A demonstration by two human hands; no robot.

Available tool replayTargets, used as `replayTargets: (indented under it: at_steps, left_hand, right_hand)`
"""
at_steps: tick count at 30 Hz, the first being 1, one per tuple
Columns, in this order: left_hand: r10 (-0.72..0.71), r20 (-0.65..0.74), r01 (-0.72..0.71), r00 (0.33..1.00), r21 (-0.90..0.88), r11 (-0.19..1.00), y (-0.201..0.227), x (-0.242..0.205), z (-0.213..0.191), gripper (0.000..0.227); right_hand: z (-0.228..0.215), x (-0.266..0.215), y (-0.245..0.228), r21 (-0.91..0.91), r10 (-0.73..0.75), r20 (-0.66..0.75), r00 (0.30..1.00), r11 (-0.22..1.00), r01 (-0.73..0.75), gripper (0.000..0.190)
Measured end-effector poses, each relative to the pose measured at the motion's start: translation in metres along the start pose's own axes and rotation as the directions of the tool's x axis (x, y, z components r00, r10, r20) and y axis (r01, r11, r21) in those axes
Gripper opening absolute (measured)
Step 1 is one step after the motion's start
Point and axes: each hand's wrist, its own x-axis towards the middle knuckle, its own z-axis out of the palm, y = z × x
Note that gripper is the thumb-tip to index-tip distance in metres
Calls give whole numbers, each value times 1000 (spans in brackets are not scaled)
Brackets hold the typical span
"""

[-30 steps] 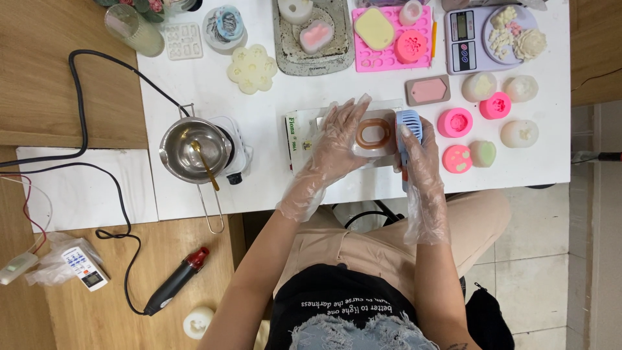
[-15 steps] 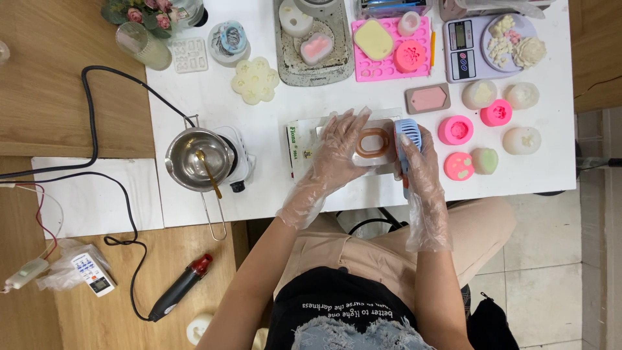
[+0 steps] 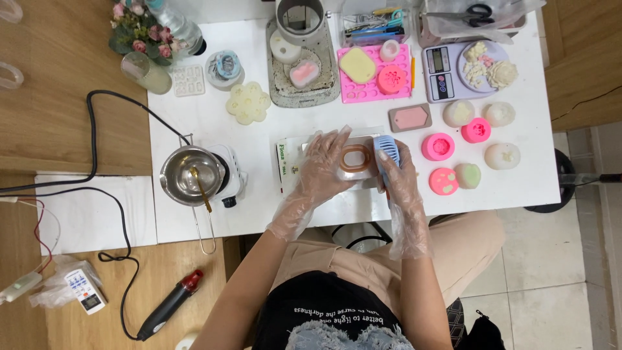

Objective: The recorder puts on plastic gloves and then uses a handheld fan to blow air onto a silicone soap mold.

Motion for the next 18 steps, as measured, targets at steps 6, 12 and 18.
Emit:
replayTargets:
  at_steps: [6,12,18]
  left_hand:
    - [10,2,-10,1000,63,998,-2,0,2,119]
    - [50,-32,-47,998,94,994,-1,1,1,121]
    - [49,-38,-45,998,103,994,-4,1,6,119]
  right_hand:
    - [4,0,-3,6,6,12,1000,1000,-6,60]
    - [6,-2,-7,-49,23,-13,1000,999,-24,59]
    - [4,-1,-7,-50,7,11,1000,999,-6,60]
